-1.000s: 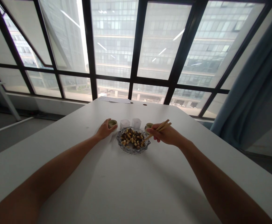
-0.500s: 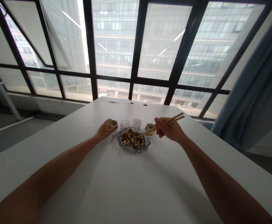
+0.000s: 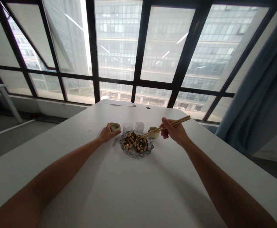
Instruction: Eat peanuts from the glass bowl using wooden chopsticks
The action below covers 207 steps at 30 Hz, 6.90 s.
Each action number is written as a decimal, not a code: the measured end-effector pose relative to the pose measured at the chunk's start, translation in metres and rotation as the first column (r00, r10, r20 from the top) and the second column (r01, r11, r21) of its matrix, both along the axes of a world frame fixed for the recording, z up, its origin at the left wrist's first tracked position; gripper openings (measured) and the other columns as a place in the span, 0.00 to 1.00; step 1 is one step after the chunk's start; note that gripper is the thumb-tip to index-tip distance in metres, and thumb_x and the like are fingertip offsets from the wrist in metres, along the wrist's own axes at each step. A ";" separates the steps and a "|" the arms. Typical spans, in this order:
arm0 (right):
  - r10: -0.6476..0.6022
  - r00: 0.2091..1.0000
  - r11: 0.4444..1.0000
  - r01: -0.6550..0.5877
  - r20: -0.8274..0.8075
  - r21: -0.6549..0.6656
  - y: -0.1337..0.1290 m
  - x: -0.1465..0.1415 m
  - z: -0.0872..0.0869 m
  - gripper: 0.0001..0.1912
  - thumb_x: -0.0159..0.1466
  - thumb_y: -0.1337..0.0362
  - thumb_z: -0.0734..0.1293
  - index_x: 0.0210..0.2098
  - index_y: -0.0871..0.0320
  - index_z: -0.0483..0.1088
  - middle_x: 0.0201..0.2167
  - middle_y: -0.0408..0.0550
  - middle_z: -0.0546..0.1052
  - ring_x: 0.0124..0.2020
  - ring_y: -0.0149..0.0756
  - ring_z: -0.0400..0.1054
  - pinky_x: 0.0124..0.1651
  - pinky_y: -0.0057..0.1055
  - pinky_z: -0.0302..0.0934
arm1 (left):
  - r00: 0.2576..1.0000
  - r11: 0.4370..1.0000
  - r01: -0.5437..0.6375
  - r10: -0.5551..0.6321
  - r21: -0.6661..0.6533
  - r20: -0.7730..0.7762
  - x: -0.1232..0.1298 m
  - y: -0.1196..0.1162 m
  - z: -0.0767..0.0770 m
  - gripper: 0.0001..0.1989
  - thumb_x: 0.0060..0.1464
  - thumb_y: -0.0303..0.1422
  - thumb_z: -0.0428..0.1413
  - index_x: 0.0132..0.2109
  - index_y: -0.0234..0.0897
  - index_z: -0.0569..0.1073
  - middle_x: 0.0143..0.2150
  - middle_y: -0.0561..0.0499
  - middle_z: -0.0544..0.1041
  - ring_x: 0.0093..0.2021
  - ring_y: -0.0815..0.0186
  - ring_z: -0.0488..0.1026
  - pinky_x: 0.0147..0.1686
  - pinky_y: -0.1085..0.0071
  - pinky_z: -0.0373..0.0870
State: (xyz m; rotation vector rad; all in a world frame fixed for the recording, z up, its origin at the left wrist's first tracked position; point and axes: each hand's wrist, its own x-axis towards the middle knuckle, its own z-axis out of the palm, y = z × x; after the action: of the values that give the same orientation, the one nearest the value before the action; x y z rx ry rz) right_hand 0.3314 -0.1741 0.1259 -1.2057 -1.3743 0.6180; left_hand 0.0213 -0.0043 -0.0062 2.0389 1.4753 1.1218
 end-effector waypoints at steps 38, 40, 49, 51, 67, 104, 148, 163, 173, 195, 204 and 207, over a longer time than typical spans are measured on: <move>-0.095 0.995 0.981 0.094 0.000 0.171 0.005 -0.004 -0.015 0.31 0.56 0.35 0.68 0.24 0.60 0.72 0.13 0.45 0.72 0.11 0.29 0.64 0.12 0.25 0.57 | 0.997 0.958 0.070 -0.061 0.279 -0.040 0.006 -0.016 0.008 0.36 0.42 0.47 0.67 0.55 0.40 0.65 0.50 0.43 0.78 0.49 0.52 0.77 0.49 0.59 0.74; -0.131 0.991 0.968 0.131 -0.017 0.215 0.005 -0.005 -0.015 0.30 0.58 0.35 0.68 0.25 0.59 0.72 0.14 0.45 0.73 0.12 0.30 0.64 0.13 0.25 0.58 | 0.997 0.958 0.068 -0.058 0.278 -0.043 0.006 -0.016 0.008 0.36 0.42 0.47 0.67 0.55 0.40 0.65 0.51 0.43 0.78 0.49 0.52 0.77 0.49 0.59 0.73; -0.305 0.947 0.883 0.241 0.102 0.402 0.018 0.000 -0.051 0.24 0.65 0.41 0.64 0.28 0.56 0.71 0.20 0.46 0.76 0.20 0.35 0.71 0.24 0.31 0.67 | 0.997 0.963 0.065 -0.052 0.261 -0.057 0.005 -0.014 0.006 0.35 0.42 0.48 0.66 0.55 0.40 0.66 0.51 0.43 0.78 0.50 0.51 0.77 0.49 0.58 0.73; -0.321 0.929 0.875 0.217 0.182 0.432 0.021 0.001 -0.064 0.23 0.66 0.43 0.63 0.28 0.55 0.71 0.20 0.46 0.76 0.21 0.36 0.71 0.27 0.32 0.67 | 0.997 0.961 0.073 -0.059 0.265 -0.058 0.005 -0.013 0.006 0.35 0.43 0.47 0.66 0.55 0.39 0.66 0.51 0.42 0.78 0.50 0.51 0.77 0.49 0.59 0.73; -0.317 0.941 0.893 0.254 0.120 0.370 0.038 0.007 -0.091 0.23 0.67 0.43 0.63 0.30 0.56 0.72 0.21 0.46 0.77 0.21 0.37 0.72 0.26 0.33 0.67 | 0.998 1.000 -0.010 0.009 -0.010 -0.059 0.000 0.008 0.010 0.44 0.45 0.56 0.63 0.62 0.33 0.62 0.56 0.35 0.75 0.54 0.49 0.75 0.51 0.57 0.71; -0.237 0.972 0.952 0.231 0.006 0.203 0.025 0.090 -0.036 0.31 0.57 0.36 0.68 0.23 0.60 0.72 0.13 0.45 0.73 0.10 0.28 0.64 0.12 0.23 0.57 | 0.544 0.816 0.560 -0.492 -0.142 -0.680 0.210 -0.001 0.073 0.50 0.44 0.52 0.63 0.70 0.39 0.54 0.64 0.41 0.71 0.66 0.49 0.63 0.69 0.49 0.36; 0.120 0.965 0.990 -0.133 0.233 0.040 0.008 -0.009 -0.032 0.29 0.59 0.36 0.67 0.24 0.58 0.71 0.18 0.47 0.76 0.17 0.32 0.70 0.18 0.26 0.64 | 0.998 0.984 0.001 0.010 0.177 -0.064 0.000 0.004 0.003 0.33 0.58 0.51 0.54 0.62 0.33 0.63 0.60 0.36 0.71 0.58 0.53 0.70 0.58 0.58 0.67; 0.102 0.798 0.995 -0.086 0.594 -0.055 -0.016 -0.004 0.004 0.32 0.61 0.35 0.63 0.19 0.57 0.71 0.12 0.45 0.72 0.12 0.29 0.65 0.14 0.24 0.56 | 0.996 0.999 0.016 -0.013 0.041 -0.089 0.000 -0.003 0.007 0.39 0.54 0.54 0.57 0.64 0.31 0.63 0.56 0.35 0.76 0.52 0.52 0.75 0.54 0.58 0.70; 0.182 0.773 0.983 -0.159 0.607 -0.091 -0.022 -0.012 0.012 0.32 0.62 0.35 0.63 0.17 0.56 0.68 0.10 0.42 0.69 0.11 0.28 0.63 0.15 0.23 0.56 | 0.996 0.998 0.021 -0.016 0.056 -0.085 0.000 -0.001 0.006 0.39 0.54 0.54 0.57 0.63 0.31 0.64 0.54 0.36 0.77 0.50 0.53 0.76 0.52 0.58 0.71; -0.068 0.990 0.994 0.056 0.127 0.097 -0.005 0.000 0.003 0.33 0.54 0.32 0.68 0.22 0.59 0.72 0.13 0.47 0.73 0.10 0.31 0.64 0.11 0.25 0.59 | 0.998 0.997 0.019 -0.014 0.069 -0.063 0.000 -0.002 0.007 0.36 0.52 0.52 0.60 0.61 0.35 0.66 0.52 0.40 0.78 0.49 0.54 0.76 0.51 0.59 0.72; 0.062 0.876 0.989 -0.118 0.479 0.088 -0.010 0.000 -0.002 0.30 0.64 0.37 0.63 0.24 0.58 0.71 0.16 0.47 0.75 0.15 0.31 0.67 0.17 0.26 0.60 | 0.998 0.987 0.049 -0.042 0.153 -0.043 0.002 -0.008 0.010 0.37 0.48 0.53 0.62 0.58 0.35 0.67 0.52 0.40 0.77 0.50 0.53 0.76 0.52 0.58 0.72; 0.090 0.862 0.987 -0.144 0.498 0.072 -0.011 -0.002 -0.001 0.30 0.64 0.38 0.63 0.24 0.58 0.72 0.16 0.47 0.75 0.15 0.31 0.68 0.17 0.26 0.61 | 0.997 0.979 0.071 -0.063 0.191 -0.048 0.002 -0.008 0.010 0.36 0.47 0.52 0.63 0.58 0.36 0.67 0.53 0.41 0.77 0.52 0.53 0.75 0.54 0.58 0.71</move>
State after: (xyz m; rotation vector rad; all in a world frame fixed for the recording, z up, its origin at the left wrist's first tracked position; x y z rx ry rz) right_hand 0.3299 -0.1854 0.1244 -1.2486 -1.8994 0.3171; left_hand 0.0238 -0.0124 0.0034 2.2364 1.3519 1.2443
